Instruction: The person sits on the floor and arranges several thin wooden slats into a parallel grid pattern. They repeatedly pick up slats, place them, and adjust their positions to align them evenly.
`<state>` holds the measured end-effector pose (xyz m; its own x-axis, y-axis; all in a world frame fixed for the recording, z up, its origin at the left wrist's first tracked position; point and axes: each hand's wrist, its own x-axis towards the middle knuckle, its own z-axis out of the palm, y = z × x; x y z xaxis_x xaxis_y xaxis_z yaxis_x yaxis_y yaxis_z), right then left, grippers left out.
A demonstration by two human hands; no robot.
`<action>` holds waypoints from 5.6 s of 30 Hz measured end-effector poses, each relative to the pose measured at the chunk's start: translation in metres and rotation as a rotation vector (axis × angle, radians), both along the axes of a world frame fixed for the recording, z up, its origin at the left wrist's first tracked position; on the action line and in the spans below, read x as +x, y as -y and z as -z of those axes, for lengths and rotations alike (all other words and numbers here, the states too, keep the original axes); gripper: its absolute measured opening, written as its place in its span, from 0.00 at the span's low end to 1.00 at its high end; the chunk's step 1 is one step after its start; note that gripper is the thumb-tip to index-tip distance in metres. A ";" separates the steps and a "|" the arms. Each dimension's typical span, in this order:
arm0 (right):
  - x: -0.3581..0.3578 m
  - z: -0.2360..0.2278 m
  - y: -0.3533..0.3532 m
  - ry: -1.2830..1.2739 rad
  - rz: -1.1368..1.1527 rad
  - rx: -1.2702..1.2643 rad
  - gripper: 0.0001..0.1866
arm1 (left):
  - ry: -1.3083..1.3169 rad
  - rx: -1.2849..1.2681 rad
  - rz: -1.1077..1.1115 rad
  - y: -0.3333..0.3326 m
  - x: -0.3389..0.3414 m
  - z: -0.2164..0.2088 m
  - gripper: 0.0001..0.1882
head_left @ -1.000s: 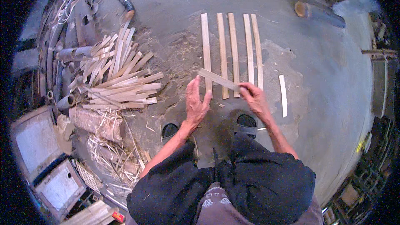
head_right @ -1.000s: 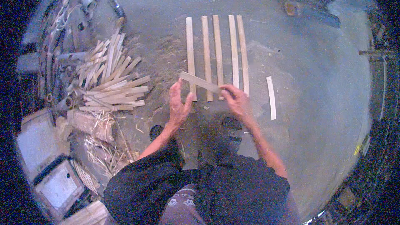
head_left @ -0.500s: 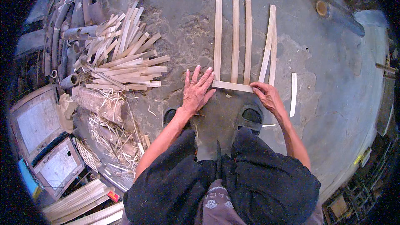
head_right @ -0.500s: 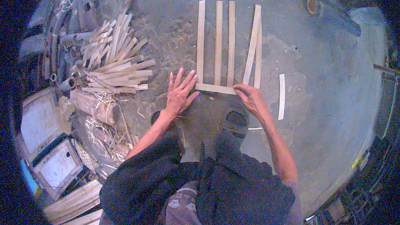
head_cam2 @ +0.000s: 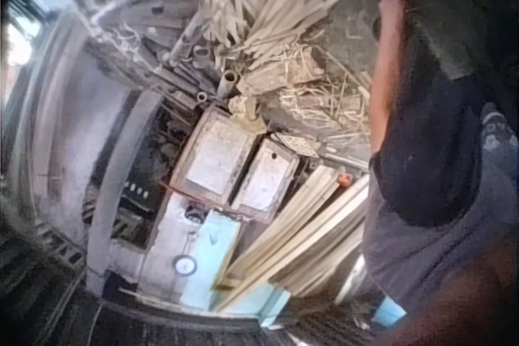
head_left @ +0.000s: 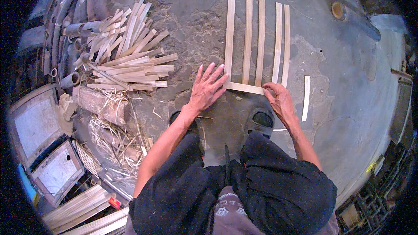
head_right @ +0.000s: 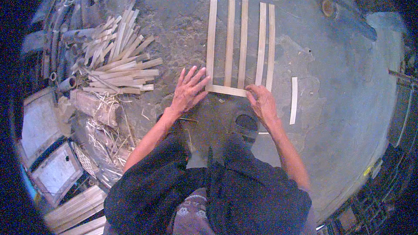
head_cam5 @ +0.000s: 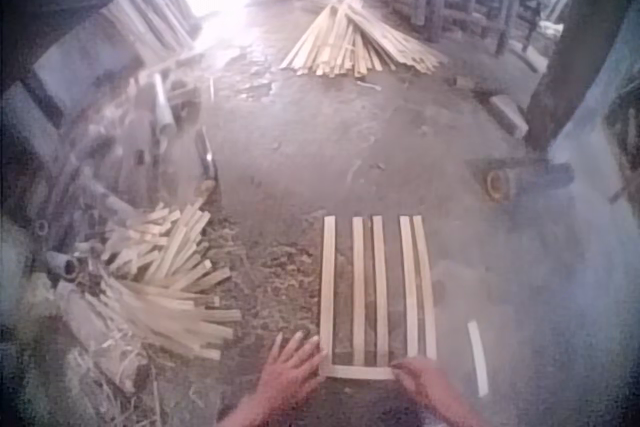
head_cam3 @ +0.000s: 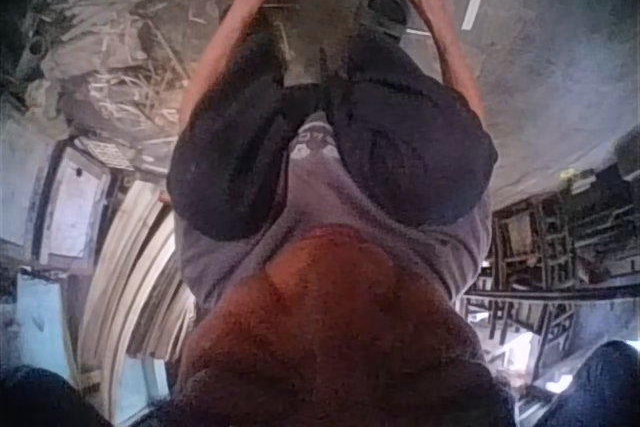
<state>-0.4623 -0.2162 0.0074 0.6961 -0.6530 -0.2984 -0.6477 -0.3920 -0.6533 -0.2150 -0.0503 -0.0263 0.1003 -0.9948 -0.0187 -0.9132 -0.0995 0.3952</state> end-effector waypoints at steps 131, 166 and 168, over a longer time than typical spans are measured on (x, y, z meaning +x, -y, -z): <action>0.130 0.020 0.032 0.324 -0.093 0.102 0.18 | -0.605 -0.041 -0.543 0.034 -0.029 -0.072 0.14; 0.237 0.028 -0.145 0.710 -0.480 0.226 0.12 | -0.919 0.276 0.035 -0.062 -0.071 -0.215 0.28; 0.214 0.019 -0.139 0.599 -0.535 0.281 0.12 | -1.060 0.296 -0.096 -0.071 -0.065 -0.192 0.25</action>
<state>-0.2485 -0.0773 -0.0115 0.9821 -0.1474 0.1169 0.0648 -0.3185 -0.9457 -0.2800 0.0204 0.1653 -0.0306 -0.9258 -0.3768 -0.1091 -0.3717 0.9219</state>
